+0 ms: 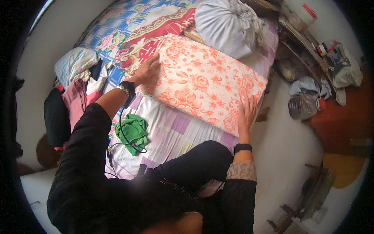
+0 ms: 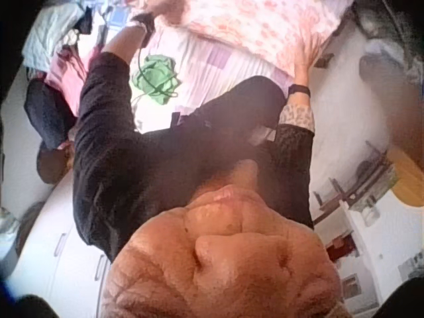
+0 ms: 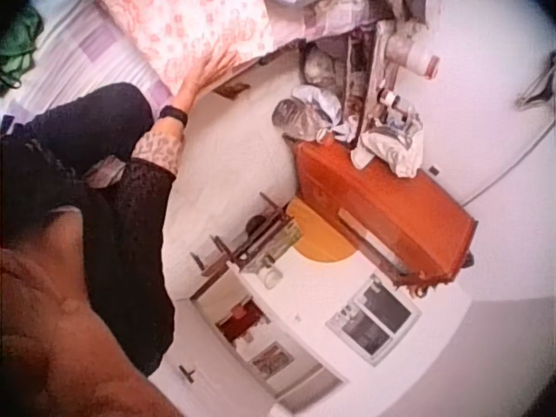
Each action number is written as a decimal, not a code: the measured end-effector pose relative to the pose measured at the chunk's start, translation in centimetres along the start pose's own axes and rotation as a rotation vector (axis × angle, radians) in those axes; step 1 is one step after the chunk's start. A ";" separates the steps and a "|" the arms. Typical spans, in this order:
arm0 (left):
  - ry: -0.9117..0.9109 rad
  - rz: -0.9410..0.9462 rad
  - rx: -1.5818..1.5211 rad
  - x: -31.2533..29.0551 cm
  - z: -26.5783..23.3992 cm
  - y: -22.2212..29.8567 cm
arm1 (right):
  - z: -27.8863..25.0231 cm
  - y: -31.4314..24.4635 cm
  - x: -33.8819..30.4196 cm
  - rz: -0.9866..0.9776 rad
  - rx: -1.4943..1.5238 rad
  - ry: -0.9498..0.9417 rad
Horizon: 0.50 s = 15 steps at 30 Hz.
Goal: The person folds a floral-patterned cloth on a bed. They smooth the fabric, fold it in half multiple times, and adjust the edges to create a neat rectangular bundle.
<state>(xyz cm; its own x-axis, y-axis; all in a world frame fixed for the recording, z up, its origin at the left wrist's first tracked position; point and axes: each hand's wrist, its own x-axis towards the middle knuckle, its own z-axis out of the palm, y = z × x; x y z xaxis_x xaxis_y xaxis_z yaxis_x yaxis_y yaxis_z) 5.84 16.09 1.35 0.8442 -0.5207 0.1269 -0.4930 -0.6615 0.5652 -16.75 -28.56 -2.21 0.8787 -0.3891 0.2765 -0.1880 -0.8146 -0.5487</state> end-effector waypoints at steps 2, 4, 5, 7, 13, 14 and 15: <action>0.160 -0.013 0.056 0.2 0.8 0.4 | -0.1 0.8 -0.1 0.037 0.312 0.094; 0.211 -0.200 0.004 0.0 2.0 0.6 | 0.3 1.6 -0.1 0.164 0.515 0.175; 0.225 -0.187 -0.050 0.1 2.2 0.5 | 0.6 2.1 -0.2 0.269 0.573 0.179; 0.290 -0.147 -0.109 0.0 2.8 0.3 | 1.3 3.0 0.0 0.385 0.538 0.129; 0.344 -0.115 -0.047 0.0 2.9 0.4 | 0.7 5.2 0.3 0.522 0.444 0.123; 0.347 -0.107 -0.033 0.0 2.9 0.6 | 0.6 5.5 0.4 0.527 0.407 0.120; 0.339 -0.124 -0.050 0.1 2.9 0.7 | 0.3 5.7 0.5 0.510 0.369 0.116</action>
<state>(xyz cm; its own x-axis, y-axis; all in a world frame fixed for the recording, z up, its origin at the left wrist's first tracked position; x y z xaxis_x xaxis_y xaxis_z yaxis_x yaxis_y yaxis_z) 4.97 14.00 -0.55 0.9227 -0.2247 0.3133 -0.3790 -0.6769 0.6309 -17.21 -33.29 -5.49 0.6621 -0.7492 -0.0189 -0.3883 -0.3213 -0.8637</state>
